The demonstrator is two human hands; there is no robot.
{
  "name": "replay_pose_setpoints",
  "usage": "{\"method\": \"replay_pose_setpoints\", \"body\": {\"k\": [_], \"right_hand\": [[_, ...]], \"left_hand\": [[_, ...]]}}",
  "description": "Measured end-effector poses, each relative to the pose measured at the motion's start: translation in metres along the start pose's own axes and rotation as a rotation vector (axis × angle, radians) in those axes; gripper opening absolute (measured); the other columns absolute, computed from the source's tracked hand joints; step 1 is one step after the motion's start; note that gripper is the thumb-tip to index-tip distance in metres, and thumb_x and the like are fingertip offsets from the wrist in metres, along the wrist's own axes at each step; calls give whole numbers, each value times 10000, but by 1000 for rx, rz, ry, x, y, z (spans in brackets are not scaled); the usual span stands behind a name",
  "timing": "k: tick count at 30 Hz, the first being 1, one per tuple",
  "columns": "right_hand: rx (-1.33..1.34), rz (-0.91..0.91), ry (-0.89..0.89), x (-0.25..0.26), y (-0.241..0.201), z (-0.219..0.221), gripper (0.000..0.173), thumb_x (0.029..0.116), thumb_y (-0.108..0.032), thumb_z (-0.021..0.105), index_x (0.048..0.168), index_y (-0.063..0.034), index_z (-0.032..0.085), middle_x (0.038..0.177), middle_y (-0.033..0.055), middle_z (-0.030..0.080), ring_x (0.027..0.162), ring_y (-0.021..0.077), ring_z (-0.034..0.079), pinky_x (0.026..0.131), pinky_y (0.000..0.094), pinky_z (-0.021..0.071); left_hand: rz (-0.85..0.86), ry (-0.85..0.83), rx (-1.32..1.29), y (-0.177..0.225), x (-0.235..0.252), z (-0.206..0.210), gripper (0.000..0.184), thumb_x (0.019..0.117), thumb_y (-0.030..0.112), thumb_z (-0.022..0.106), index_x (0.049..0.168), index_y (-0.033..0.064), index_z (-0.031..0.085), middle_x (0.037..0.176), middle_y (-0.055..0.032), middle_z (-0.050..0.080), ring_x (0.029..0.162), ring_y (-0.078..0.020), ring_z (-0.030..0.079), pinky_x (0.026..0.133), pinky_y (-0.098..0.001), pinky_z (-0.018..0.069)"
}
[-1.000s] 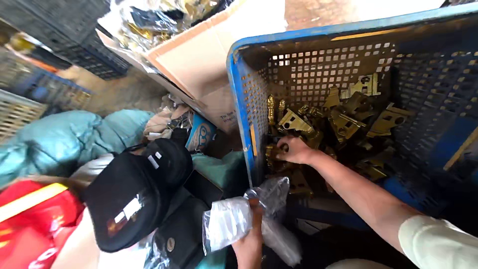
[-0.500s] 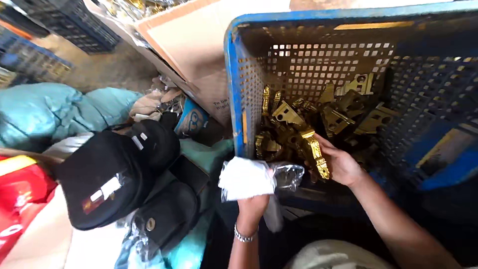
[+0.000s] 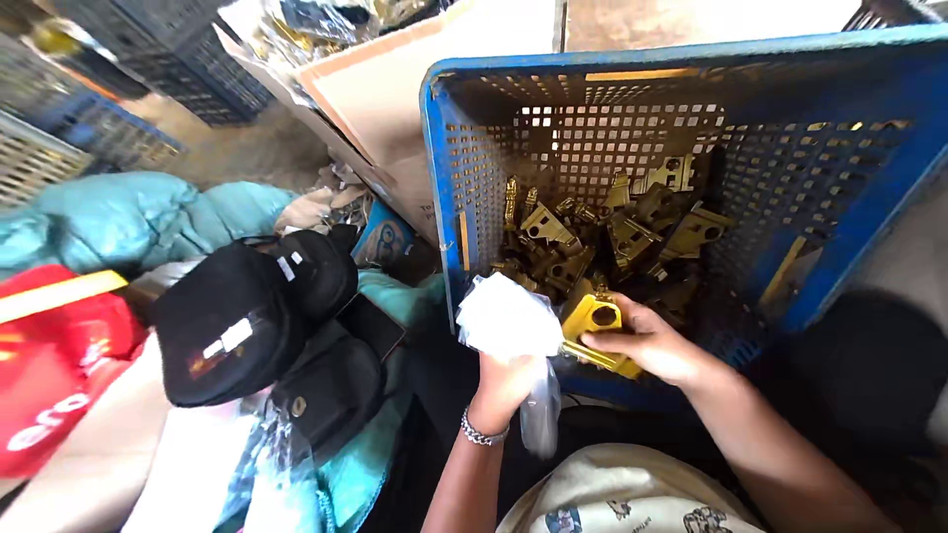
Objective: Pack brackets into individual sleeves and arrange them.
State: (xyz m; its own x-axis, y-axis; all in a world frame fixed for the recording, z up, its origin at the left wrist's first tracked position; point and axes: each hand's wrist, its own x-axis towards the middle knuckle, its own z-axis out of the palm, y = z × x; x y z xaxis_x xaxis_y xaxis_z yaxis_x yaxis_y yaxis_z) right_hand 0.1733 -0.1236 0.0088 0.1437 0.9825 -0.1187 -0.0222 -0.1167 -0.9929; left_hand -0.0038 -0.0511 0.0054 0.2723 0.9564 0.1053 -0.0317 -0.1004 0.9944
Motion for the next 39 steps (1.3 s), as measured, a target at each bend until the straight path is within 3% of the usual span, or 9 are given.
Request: {"method": "replay_pose_setpoints", "body": {"k": [1, 3, 6, 11, 17, 22, 27, 30, 39], "right_hand": [[-220, -108, 77, 3, 6, 7, 466, 942, -135, 659, 1330, 77, 512, 1100, 81, 693, 967, 73, 692, 867, 245, 583], [-677, -232, 106, 8, 12, 18, 368, 926, -106, 660, 1226, 98, 603, 1121, 227, 700, 994, 326, 713, 873, 493, 580], [-942, -48, -129, 11, 2, 33, 489, 973, -152, 599, 1362, 113, 467, 1265, 320, 617, 1003, 478, 689, 856, 604, 539], [-463, 114, -52, 36, 2, 34, 801, 918, -132, 692, 1557, 43, 242, 1551, 264, 392, 1361, 320, 510, 1123, 423, 429], [-154, -229, 115, 21, 5, 18, 616, 860, -163, 774, 1420, -8, 573, 1376, 168, 604, 1207, 127, 615, 1006, 244, 517], [-552, -510, 393, 41, 29, 22, 492, 820, -312, 803, 1203, -9, 744, 1166, 229, 695, 1071, 369, 652, 943, 506, 522], [-638, -515, 379, 29, 15, 14, 529, 826, -241, 789, 1273, 20, 680, 1220, 249, 655, 1112, 356, 642, 965, 458, 536], [-577, -565, 328, 29, 8, 18, 550, 847, -196, 734, 1333, 39, 627, 1248, 248, 612, 1130, 235, 620, 967, 291, 521], [-532, -731, 390, 33, 20, 23, 447, 899, -204, 711, 1284, 17, 653, 1132, 171, 563, 1085, 97, 533, 967, 133, 419]], "left_hand": [[-76, 17, -73, 6, -1, 1, 372, 791, -97, 731, 1115, -49, 554, 905, 22, 710, 830, -8, 683, 799, -202, 588], [-130, 49, -163, 12, 0, 2, 315, 798, -117, 711, 1055, -2, 572, 841, 26, 720, 741, -28, 675, 719, -212, 584], [-110, -10, 11, 16, -5, -3, 451, 780, -115, 745, 1170, -105, 520, 963, -20, 694, 895, -5, 674, 827, -197, 578], [73, -163, 95, -6, -11, -4, 473, 757, -60, 746, 1162, -169, 528, 1008, -38, 696, 963, 50, 648, 889, -153, 544], [-14, -18, 11, -1, -18, -13, 312, 824, -80, 700, 1115, -81, 588, 927, 26, 701, 864, 28, 664, 824, -178, 570], [148, -623, -29, 29, -50, -2, 434, 689, -55, 780, 1087, -121, 620, 1007, -28, 729, 995, 71, 636, 917, -132, 499], [443, 13, 341, -18, -4, -11, 655, 669, 242, 928, 1064, -189, 631, 988, -187, 731, 976, -101, 703, 938, -256, 555], [473, 94, 305, -27, 19, -13, 822, 600, 329, 974, 1115, -191, 598, 1026, -161, 735, 1003, -74, 706, 956, -240, 559], [501, 75, 326, -30, 16, -11, 428, 656, 99, 833, 957, -150, 656, 893, -126, 739, 910, -3, 699, 880, -167, 550]]}}
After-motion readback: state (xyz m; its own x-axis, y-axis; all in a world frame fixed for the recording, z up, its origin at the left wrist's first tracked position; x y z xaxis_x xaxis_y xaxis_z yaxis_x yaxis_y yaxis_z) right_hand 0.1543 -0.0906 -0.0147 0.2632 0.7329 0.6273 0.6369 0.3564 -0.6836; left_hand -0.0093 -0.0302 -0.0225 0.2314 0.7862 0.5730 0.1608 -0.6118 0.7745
